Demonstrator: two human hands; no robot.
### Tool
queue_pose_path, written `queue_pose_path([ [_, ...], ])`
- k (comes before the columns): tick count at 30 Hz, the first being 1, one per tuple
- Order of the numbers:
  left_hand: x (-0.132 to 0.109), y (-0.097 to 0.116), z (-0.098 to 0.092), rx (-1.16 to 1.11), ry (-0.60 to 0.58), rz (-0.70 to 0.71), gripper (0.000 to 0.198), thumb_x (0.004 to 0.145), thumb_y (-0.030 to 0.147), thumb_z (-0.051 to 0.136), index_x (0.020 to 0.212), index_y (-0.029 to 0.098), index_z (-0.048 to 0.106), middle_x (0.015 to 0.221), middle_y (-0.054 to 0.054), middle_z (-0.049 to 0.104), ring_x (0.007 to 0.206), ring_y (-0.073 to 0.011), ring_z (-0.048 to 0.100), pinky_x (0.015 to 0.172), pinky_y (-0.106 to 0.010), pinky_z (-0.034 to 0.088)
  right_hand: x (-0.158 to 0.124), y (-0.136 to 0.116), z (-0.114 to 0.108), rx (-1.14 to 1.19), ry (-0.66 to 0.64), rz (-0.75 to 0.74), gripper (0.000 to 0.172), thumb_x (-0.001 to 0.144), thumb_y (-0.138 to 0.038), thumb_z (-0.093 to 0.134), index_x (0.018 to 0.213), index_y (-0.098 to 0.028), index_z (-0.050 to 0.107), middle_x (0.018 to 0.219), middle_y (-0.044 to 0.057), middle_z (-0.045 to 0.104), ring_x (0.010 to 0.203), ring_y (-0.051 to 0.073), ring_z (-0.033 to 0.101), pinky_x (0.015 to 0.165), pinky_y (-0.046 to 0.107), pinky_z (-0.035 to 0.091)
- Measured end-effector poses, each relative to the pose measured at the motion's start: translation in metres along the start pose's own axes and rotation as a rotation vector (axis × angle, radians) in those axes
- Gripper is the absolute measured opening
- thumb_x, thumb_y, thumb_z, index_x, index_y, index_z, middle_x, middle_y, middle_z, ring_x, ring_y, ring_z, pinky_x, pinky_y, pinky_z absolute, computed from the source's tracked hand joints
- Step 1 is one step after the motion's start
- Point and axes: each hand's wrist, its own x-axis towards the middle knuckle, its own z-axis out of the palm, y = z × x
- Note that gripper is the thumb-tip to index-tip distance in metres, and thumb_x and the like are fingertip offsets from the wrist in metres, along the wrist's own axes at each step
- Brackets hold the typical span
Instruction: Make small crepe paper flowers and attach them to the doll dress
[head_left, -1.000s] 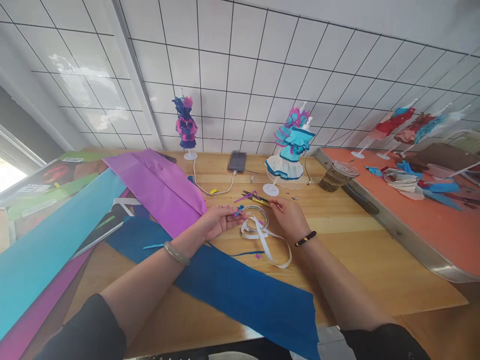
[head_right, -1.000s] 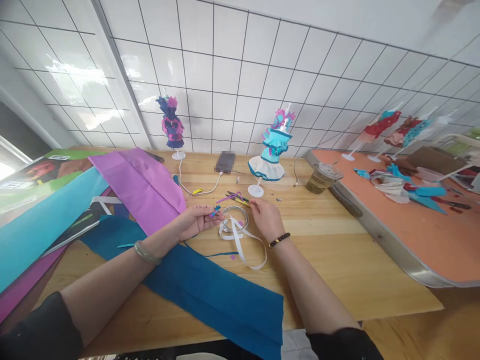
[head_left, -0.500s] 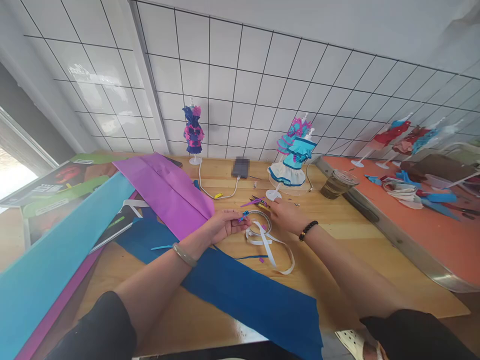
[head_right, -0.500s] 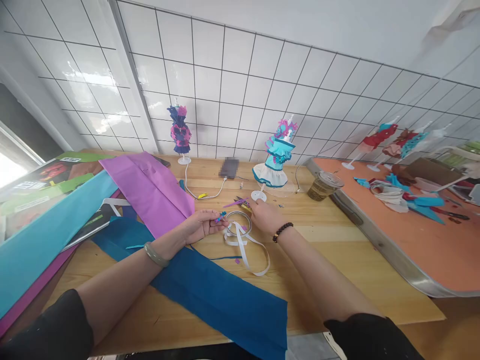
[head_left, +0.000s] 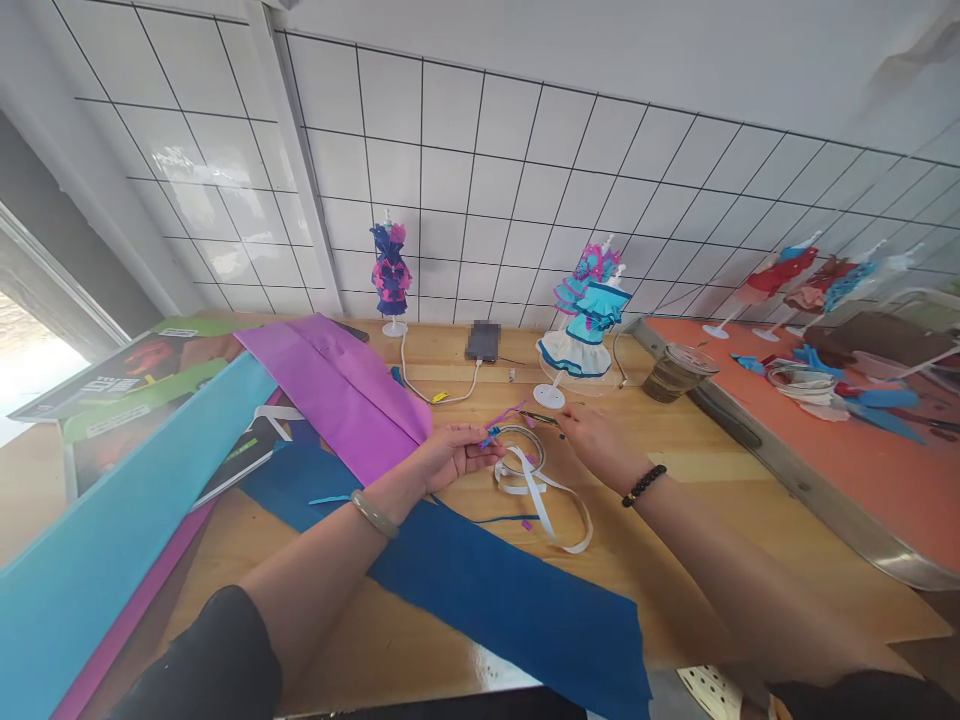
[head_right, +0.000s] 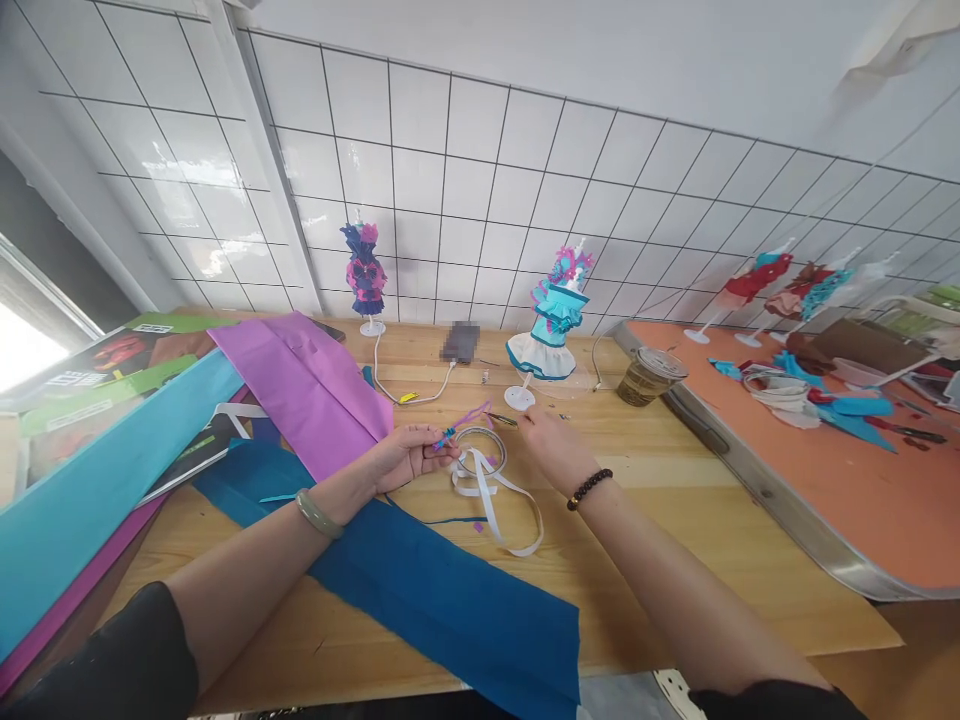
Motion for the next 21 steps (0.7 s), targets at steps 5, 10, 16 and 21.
queue_pose_path([
  [5, 0.000, 0.000, 0.000, 0.000, 0.019, -0.007, 0.004, 0.075, 0.012, 0.056, 0.072, 0.009, 0.058, 0.079, -0.011, 0.068, 0.082, -0.0178, 0.065, 0.076, -0.026, 0.049, -0.020, 0.004, 0.012, -0.052, -0.159, 0.014, 0.040, 0.076, -0.006, 0.038, 0.114, -0.014, 0.049, 0.094, 0.012, 0.061, 0.079, 0.021, 0.057, 0.064, 0.030, 0.041],
  [10, 0.001, 0.000, -0.001, -0.001, 0.010, -0.004, 0.005, 0.075, 0.012, 0.055, 0.074, 0.009, 0.059, 0.079, -0.010, 0.068, 0.080, -0.0169, 0.065, 0.076, -0.025, 0.050, -0.030, 0.007, 0.017, 0.153, -0.118, 0.190, 0.037, 0.080, -0.012, 0.031, 0.111, -0.013, 0.050, 0.103, 0.013, 0.060, 0.092, 0.021, 0.056, 0.073, 0.031, 0.042],
  [16, 0.002, -0.001, -0.002, 0.026, 0.000, 0.004, 0.009, 0.077, 0.015, 0.055, 0.078, 0.008, 0.060, 0.082, -0.012, 0.067, 0.082, -0.0170, 0.064, 0.077, -0.026, 0.050, -0.035, -0.014, -0.012, 0.527, 0.039, 0.259, 0.034, 0.088, -0.038, 0.027, 0.093, -0.019, 0.055, 0.078, 0.005, 0.060, 0.069, 0.018, 0.054, 0.059, 0.029, 0.041],
  [21, 0.003, -0.002, -0.003, 0.045, -0.022, 0.009, 0.009, 0.076, 0.015, 0.055, 0.080, 0.009, 0.060, 0.085, -0.012, 0.067, 0.083, -0.0168, 0.064, 0.076, -0.025, 0.050, -0.031, -0.030, -0.034, 0.558, -0.174, 0.079, 0.043, 0.087, -0.048, 0.027, 0.080, -0.020, 0.059, 0.069, 0.003, 0.060, 0.062, 0.016, 0.051, 0.055, 0.027, 0.035],
])
